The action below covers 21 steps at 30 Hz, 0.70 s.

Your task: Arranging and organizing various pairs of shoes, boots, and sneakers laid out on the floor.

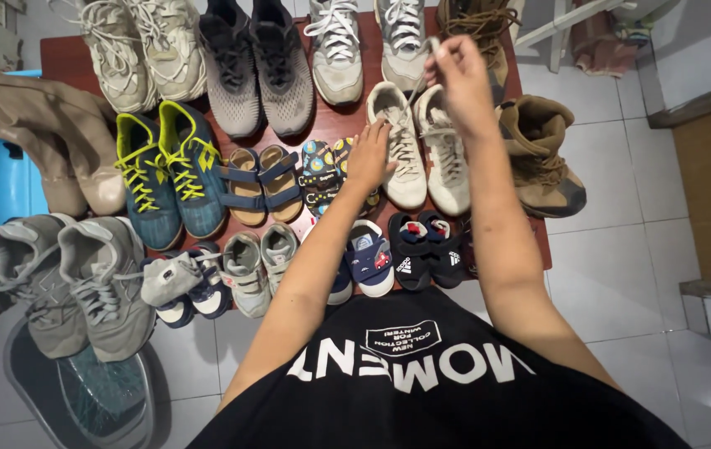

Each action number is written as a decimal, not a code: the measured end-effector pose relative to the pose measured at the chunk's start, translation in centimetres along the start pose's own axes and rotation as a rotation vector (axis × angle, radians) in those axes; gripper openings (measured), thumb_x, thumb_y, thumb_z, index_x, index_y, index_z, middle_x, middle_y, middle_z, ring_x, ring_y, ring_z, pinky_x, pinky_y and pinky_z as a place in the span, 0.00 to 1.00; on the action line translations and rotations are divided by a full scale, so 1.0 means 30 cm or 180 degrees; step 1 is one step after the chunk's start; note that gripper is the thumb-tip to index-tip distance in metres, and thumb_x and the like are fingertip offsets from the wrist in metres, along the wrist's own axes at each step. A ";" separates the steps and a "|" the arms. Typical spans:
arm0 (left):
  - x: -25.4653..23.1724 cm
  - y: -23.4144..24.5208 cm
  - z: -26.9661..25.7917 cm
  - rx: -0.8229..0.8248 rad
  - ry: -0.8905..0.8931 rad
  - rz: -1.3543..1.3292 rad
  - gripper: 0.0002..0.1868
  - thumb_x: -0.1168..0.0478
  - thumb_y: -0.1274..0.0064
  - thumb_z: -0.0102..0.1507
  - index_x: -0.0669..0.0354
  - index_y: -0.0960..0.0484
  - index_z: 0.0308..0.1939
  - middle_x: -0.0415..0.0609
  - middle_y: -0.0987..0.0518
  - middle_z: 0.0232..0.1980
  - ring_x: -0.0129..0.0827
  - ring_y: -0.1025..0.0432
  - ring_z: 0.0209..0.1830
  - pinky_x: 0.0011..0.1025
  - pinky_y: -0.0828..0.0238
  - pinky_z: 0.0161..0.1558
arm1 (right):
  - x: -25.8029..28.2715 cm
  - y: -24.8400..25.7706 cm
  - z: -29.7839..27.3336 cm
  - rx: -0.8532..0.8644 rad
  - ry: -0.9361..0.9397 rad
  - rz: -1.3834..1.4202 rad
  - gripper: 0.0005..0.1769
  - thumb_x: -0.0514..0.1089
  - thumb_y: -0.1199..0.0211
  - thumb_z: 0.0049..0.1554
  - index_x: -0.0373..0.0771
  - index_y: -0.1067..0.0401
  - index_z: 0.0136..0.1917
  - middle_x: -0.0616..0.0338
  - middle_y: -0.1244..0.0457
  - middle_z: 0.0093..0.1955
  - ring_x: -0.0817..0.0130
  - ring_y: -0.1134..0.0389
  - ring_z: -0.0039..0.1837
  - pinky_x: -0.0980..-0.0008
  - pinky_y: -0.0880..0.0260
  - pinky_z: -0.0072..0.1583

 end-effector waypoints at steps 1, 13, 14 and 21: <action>0.002 -0.003 0.000 -0.0016 -0.0019 0.0002 0.49 0.52 0.28 0.51 0.59 0.37 0.71 0.52 0.39 0.76 0.49 0.43 0.75 0.51 0.45 0.71 | 0.049 -0.002 -0.006 0.0014 0.0099 0.0086 0.04 0.40 0.48 0.71 0.40 0.34 0.52 0.60 0.33 0.46 0.72 0.32 0.47 0.72 0.28 0.52; 0.040 -0.015 0.029 -0.0104 0.0009 -0.0468 0.31 0.56 0.32 0.54 0.55 0.24 0.61 0.55 0.35 0.72 0.54 0.36 0.68 0.48 0.38 0.66 | 0.140 -0.164 -0.128 0.1821 0.0033 -0.1144 0.08 0.42 0.41 0.68 0.36 0.28 0.57 0.59 0.31 0.53 0.73 0.30 0.56 0.71 0.29 0.60; 0.050 -0.022 0.039 -0.0124 0.0057 -0.0605 0.29 0.57 0.33 0.56 0.53 0.23 0.61 0.56 0.35 0.71 0.55 0.35 0.65 0.49 0.36 0.64 | 0.109 -0.183 -0.137 0.2306 -0.0144 -0.1262 0.12 0.42 0.42 0.67 0.36 0.28 0.60 0.59 0.31 0.55 0.72 0.31 0.58 0.70 0.30 0.61; 0.071 -0.001 0.075 -0.0126 -0.0154 -0.0551 0.30 0.60 0.36 0.52 0.54 0.24 0.59 0.56 0.32 0.66 0.61 0.34 0.62 0.51 0.34 0.61 | -0.319 -0.021 -0.059 0.0927 -0.0648 -0.2638 0.13 0.43 0.42 0.62 0.38 0.27 0.59 0.48 0.31 0.54 0.59 0.29 0.54 0.64 0.30 0.58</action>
Point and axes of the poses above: each hand's wrist, its own z-axis towards the middle knuckle, its own y-axis out of the back of the hand, x = y × z, the point moved 5 cm from there along z, towards the middle knuckle
